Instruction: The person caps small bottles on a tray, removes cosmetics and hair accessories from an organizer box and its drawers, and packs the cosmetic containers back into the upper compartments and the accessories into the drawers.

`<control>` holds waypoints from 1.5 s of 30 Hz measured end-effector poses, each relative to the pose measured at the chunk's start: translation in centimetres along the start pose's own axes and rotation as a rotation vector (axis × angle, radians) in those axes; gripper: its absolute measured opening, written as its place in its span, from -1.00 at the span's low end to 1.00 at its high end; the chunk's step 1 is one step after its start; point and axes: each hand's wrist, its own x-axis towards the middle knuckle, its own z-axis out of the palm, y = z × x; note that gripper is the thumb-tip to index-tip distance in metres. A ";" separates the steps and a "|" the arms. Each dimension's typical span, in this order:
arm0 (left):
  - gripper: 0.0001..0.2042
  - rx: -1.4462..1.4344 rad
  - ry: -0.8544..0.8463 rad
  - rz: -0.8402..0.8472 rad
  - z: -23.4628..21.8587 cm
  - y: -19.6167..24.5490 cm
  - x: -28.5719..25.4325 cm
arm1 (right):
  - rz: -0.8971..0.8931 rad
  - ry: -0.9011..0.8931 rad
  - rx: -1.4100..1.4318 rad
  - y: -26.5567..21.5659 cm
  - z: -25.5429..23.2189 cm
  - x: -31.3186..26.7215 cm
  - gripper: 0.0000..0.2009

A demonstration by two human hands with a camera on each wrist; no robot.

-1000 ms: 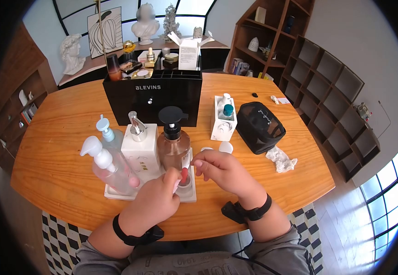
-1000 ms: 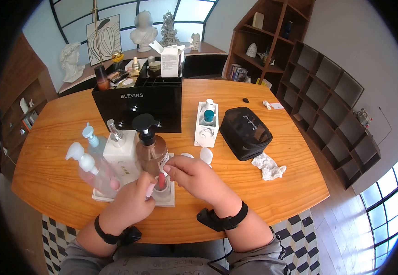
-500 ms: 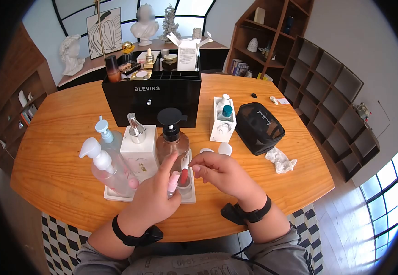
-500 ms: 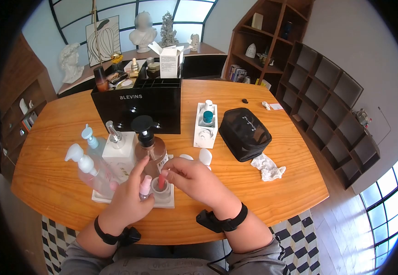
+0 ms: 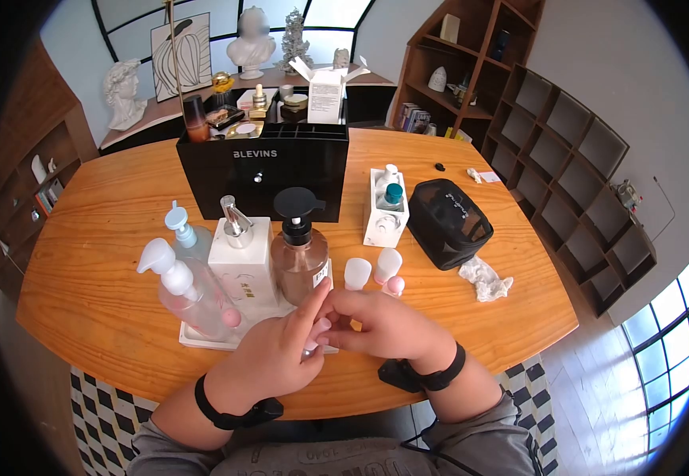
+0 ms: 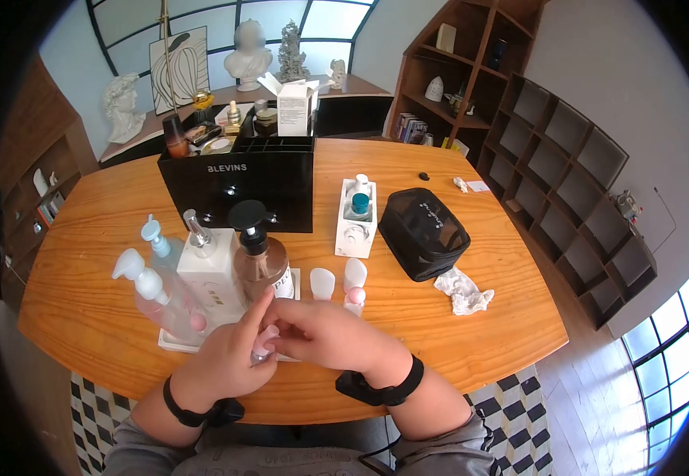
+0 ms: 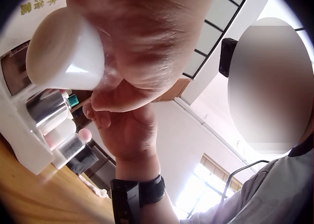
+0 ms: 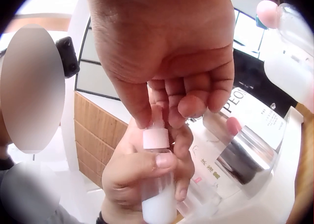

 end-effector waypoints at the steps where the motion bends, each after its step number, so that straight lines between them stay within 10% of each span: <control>1: -0.14 -0.001 -0.001 0.001 0.1 0.0 0.0 | -0.032 0.016 0.000 0.1 0.1 -0.1 -0.82; 10: -0.24 0.022 0.186 0.089 -0.5 0.3 0.0 | -0.323 0.422 -0.197 -0.3 -2.7 -1.6 -0.84; 14: -0.45 0.297 0.368 0.113 -2.2 1.2 -0.3 | -0.084 0.961 0.151 0.0 -5.0 -2.5 -0.88; 18: -0.64 0.531 0.391 -0.033 -3.8 1.8 -0.8 | 0.004 1.175 -0.103 1.2 -7.0 -2.2 -0.87; 28: -0.78 0.747 0.063 -0.314 -3.3 2.0 -1.1 | 0.554 0.865 -0.636 2.2 -7.2 -1.4 -0.80; 45: -0.72 0.751 0.000 -0.343 -3.6 1.6 -1.3 | 0.611 0.661 -0.718 2.1 -6.5 -1.5 -0.75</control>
